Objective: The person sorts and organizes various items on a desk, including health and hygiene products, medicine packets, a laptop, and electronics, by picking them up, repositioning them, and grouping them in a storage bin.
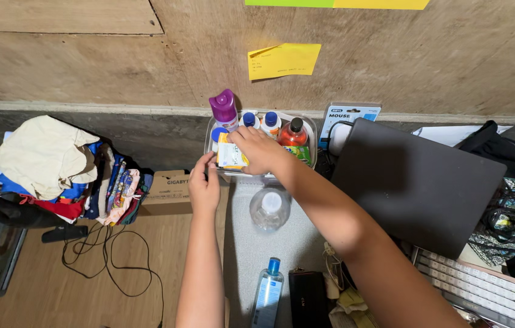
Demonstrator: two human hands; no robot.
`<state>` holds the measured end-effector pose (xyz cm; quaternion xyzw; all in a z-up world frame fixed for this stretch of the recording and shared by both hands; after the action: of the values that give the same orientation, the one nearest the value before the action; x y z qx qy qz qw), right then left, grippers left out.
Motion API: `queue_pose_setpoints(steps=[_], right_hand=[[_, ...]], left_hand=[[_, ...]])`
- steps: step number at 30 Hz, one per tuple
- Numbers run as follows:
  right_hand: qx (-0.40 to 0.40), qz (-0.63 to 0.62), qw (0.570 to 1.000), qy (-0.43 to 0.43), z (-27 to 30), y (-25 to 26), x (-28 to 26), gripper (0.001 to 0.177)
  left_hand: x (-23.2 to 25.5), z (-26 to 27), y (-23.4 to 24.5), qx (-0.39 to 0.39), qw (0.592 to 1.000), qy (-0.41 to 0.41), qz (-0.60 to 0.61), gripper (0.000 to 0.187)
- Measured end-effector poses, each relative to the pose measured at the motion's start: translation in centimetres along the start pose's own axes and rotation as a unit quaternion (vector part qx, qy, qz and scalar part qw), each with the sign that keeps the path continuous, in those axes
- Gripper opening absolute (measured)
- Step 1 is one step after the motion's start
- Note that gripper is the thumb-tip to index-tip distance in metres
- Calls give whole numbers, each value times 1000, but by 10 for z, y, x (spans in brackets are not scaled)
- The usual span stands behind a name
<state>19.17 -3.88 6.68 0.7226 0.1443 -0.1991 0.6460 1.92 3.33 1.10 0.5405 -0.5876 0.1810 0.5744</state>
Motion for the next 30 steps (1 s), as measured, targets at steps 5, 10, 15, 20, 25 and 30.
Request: queue_pose_setpoints(steps=[5,10,15,20,25,30], right_hand=[[31,10,999,30,0,-9,-1,85],[41,-19,998,34,-1,-6,-3,84],[56,-124,989,50,4,6,4,77],[157,-69,983,62,23,2,20,43],[185,-27,980,74,30,-6,10,30],[184,29,977,108,30,-14,0,36]], left_hand=[[1,-4,-8,21,996,-14,-91,37],[1,-14,-8,5,989,3,-149,52],[8,-23,-4,-5,977,-54,-208,54],[26,-18,9,53,959,-100,-261,60],[31,-10,-7,25,948,-221,-227,43],[12,-9,-20,34,933,-225,-280,30]])
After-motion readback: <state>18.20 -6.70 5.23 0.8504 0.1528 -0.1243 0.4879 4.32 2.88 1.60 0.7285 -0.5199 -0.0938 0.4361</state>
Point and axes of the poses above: each hand's wrist, its own z-axis away from the middle knuckle, its own y-axis out of the back of the hand, x = y × z, the point moved 4 cm from there along -z, towards the middle knuckle, and after that the axes turned 6 degrees about -z, right-handed, at the moved point
